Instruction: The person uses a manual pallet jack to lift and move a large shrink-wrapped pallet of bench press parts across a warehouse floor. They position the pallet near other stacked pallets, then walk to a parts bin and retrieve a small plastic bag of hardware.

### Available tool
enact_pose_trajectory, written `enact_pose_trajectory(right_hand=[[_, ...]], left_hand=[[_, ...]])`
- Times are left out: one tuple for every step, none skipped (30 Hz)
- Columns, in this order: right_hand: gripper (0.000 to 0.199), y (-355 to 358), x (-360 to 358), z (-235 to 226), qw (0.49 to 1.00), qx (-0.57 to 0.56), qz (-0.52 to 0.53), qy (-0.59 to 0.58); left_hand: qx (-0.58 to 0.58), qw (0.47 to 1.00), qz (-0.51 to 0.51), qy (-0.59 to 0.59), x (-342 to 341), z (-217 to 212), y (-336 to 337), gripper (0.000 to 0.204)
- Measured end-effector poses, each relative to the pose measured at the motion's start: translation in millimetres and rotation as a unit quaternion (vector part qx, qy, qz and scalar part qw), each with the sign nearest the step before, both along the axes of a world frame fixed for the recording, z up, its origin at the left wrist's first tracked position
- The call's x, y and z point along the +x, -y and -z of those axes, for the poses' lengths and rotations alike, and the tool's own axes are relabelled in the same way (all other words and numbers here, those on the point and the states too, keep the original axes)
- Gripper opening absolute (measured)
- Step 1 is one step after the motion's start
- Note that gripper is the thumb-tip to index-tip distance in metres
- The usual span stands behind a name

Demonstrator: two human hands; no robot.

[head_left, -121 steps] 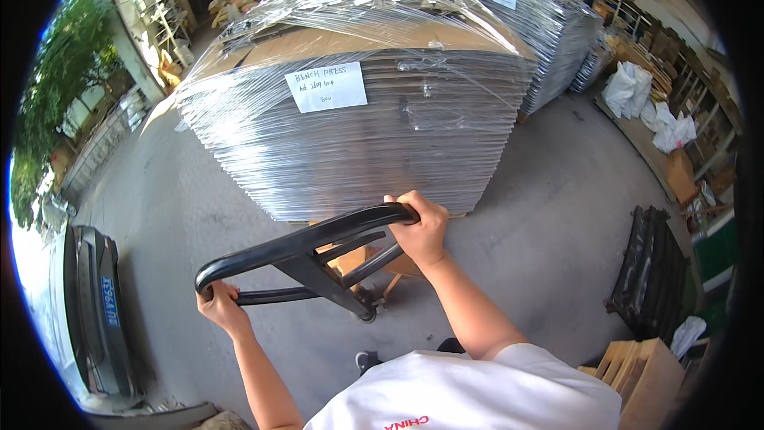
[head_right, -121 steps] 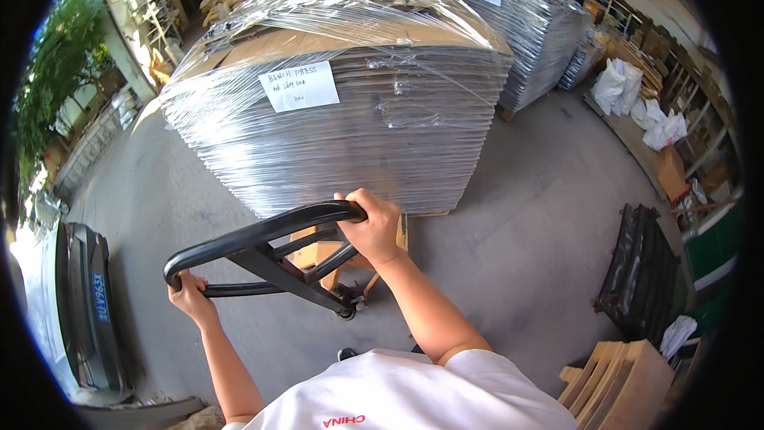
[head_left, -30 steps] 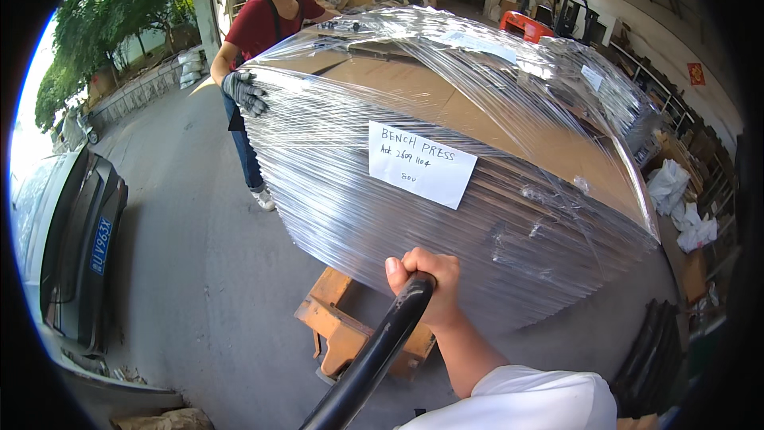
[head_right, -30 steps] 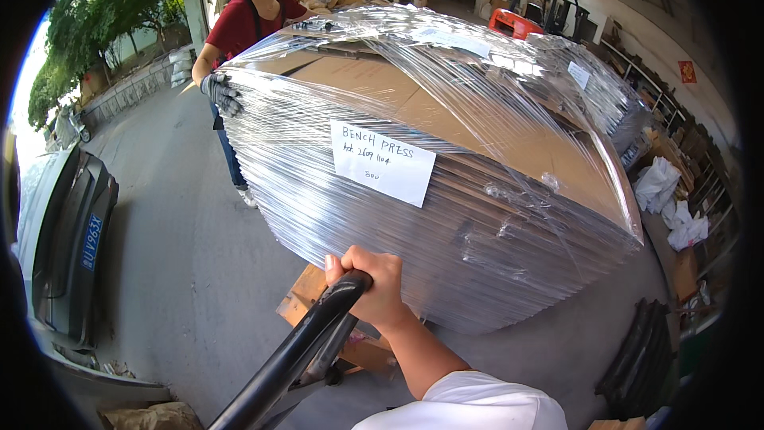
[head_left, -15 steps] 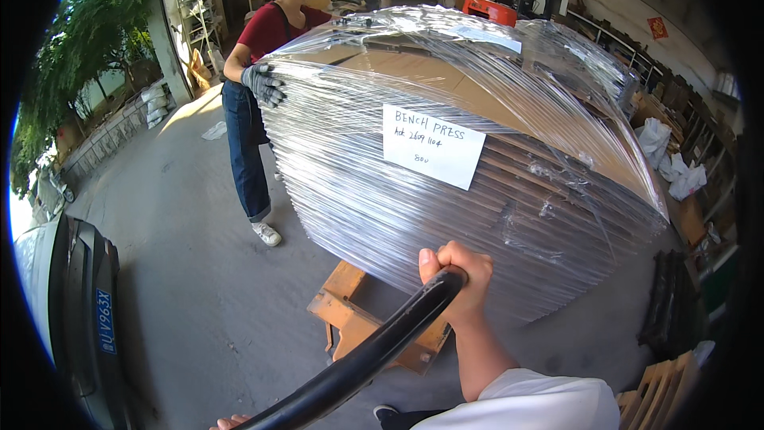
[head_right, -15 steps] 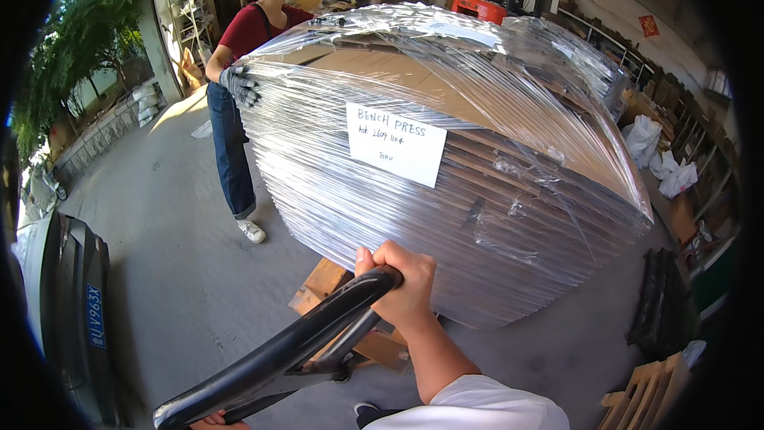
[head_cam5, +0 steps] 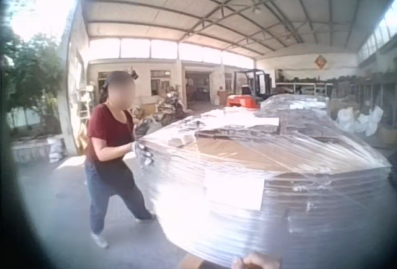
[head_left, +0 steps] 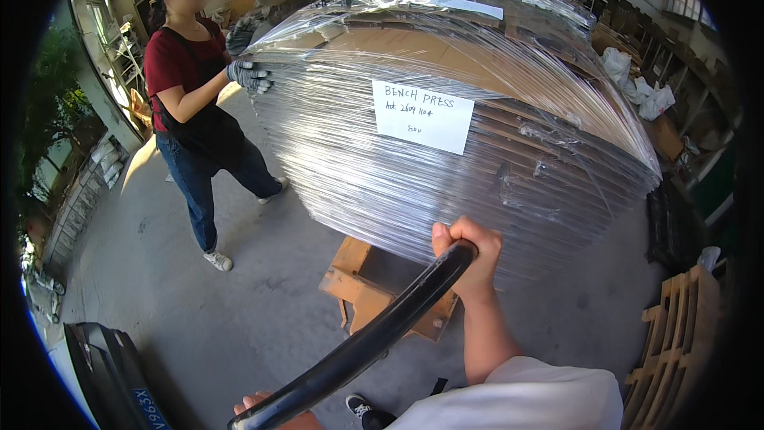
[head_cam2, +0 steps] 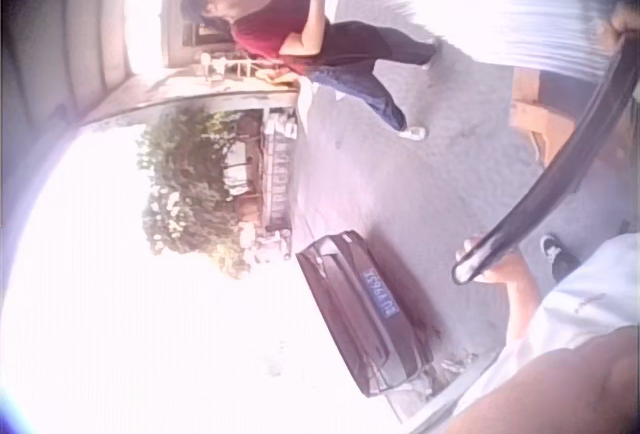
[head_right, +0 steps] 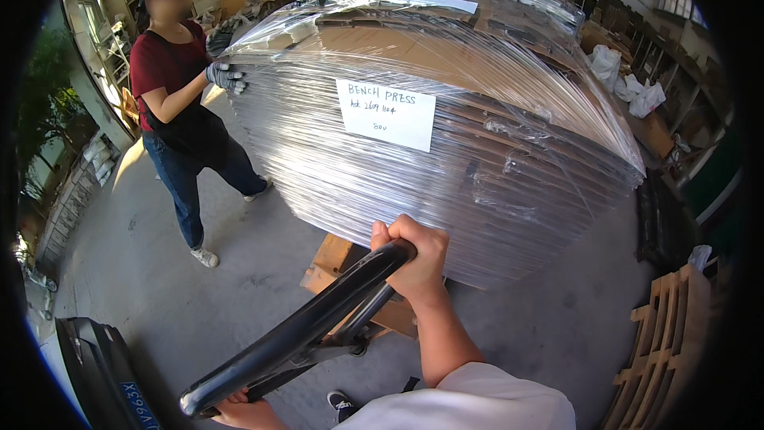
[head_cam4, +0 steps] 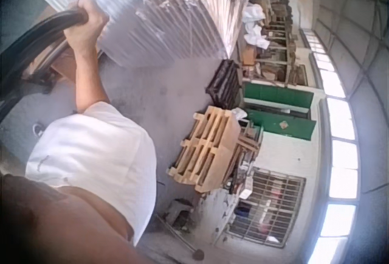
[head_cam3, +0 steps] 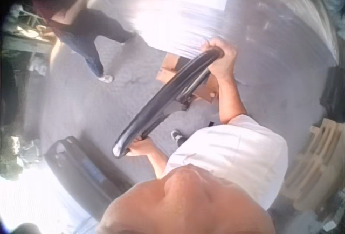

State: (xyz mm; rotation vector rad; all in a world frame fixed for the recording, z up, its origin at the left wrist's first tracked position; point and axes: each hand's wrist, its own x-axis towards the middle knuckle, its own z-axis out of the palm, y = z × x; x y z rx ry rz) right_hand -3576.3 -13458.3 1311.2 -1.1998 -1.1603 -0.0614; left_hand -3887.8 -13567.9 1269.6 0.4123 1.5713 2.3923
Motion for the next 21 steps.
enact_pose_trajectory(right_hand=[[0.038, -4, -7, 2, 0.999, -0.020, 0.028, -0.004], [0.038, -6, -13, 3, 0.998, -0.001, 0.057, 0.023], [0.038, -7, -20, 4, 0.998, 0.004, 0.061, 0.008], [0.038, -8, -25, 5, 0.996, -0.018, 0.090, 0.006], [0.039, -9, -31, 6, 0.994, -0.018, 0.111, 0.011], [0.039, -10, -35, 8, 0.991, -0.027, 0.129, 0.000], [0.039, -12, -40, 11, 0.989, -0.036, 0.146, -0.012], [0.040, -13, -44, 14, 0.983, -0.053, 0.170, -0.042], [0.040, -16, -48, 17, 0.982, -0.044, 0.181, -0.018], [0.041, -19, -51, 21, 0.979, -0.042, 0.198, -0.011], [0.041, -22, -54, 24, 0.980, -0.011, 0.197, 0.018], [0.041, -26, -55, 28, 0.978, -0.010, 0.210, -0.003], [0.042, -29, -57, 31, 0.972, -0.045, 0.227, -0.032], [0.042, -33, -59, 34, 0.970, -0.059, 0.231, -0.040], [0.042, -36, -60, 37, 0.965, -0.091, 0.236, -0.063], [0.042, -40, -61, 40, 0.963, -0.085, 0.246, -0.069], [0.042, -42, -61, 41, 0.966, -0.065, 0.250, -0.024], [0.042, -46, -62, 42, 0.964, -0.057, 0.259, -0.012], [0.042, -50, -63, 41, 0.966, -0.023, 0.258, 0.023], [0.041, -54, -64, 40, 0.967, -0.048, 0.251, 0.003], [0.041, -60, -65, 38, 0.961, -0.059, 0.269, -0.006]], left_hand=[[-0.017, 1.000, 0.013, 0.005, -15, 5, -11, 0.035], [-0.043, 0.998, 0.020, 0.047, -32, 8, -23, 0.026], [-0.110, 0.973, 0.020, -0.203, -46, 10, -31, 0.026], [-0.163, 0.882, 0.018, -0.441, -58, 13, -38, 0.029], [-0.199, 0.733, 0.012, -0.650, -70, 13, -46, 0.033], [-0.198, 0.734, 0.024, -0.649, -78, 15, -55, 0.048], [-0.181, 0.719, 0.031, -0.671, -85, 15, -64, 0.045], [-0.164, 0.702, 0.038, -0.692, -87, 14, -72, 0.041], [-0.147, 0.684, 0.040, -0.713, -90, 12, -83, 0.038], [-0.137, 0.719, 0.068, -0.678, -89, 10, -93, 0.030], [-0.127, 0.752, 0.097, -0.640, -88, 7, -103, 0.023], [-0.117, 0.781, 0.126, -0.600, -86, 5, -114, 0.018], [-0.107, 0.808, 0.155, -0.558, -84, 2, -123, 0.016], [-0.104, 0.833, 0.180, -0.513, -84, 0, -134, 0.019], [-0.101, 0.855, 0.205, -0.466, -82, -1, -139, 0.025], [-0.069, 0.816, 0.155, -0.553, -83, -2, -150, 0.036], [-0.054, 0.838, 0.211, -0.501, -82, -3, -154, 0.034], [-0.036, 0.852, 0.263, -0.451, -82, -4, -161, 0.033], [-0.017, 0.862, 0.313, -0.399, -81, -6, -166, 0.031], [-0.004, 0.924, 0.326, -0.200, -79, -9, -173, 0.021], [0.006, 0.929, 0.343, -0.135, -77, -12, -181, 0.020]])
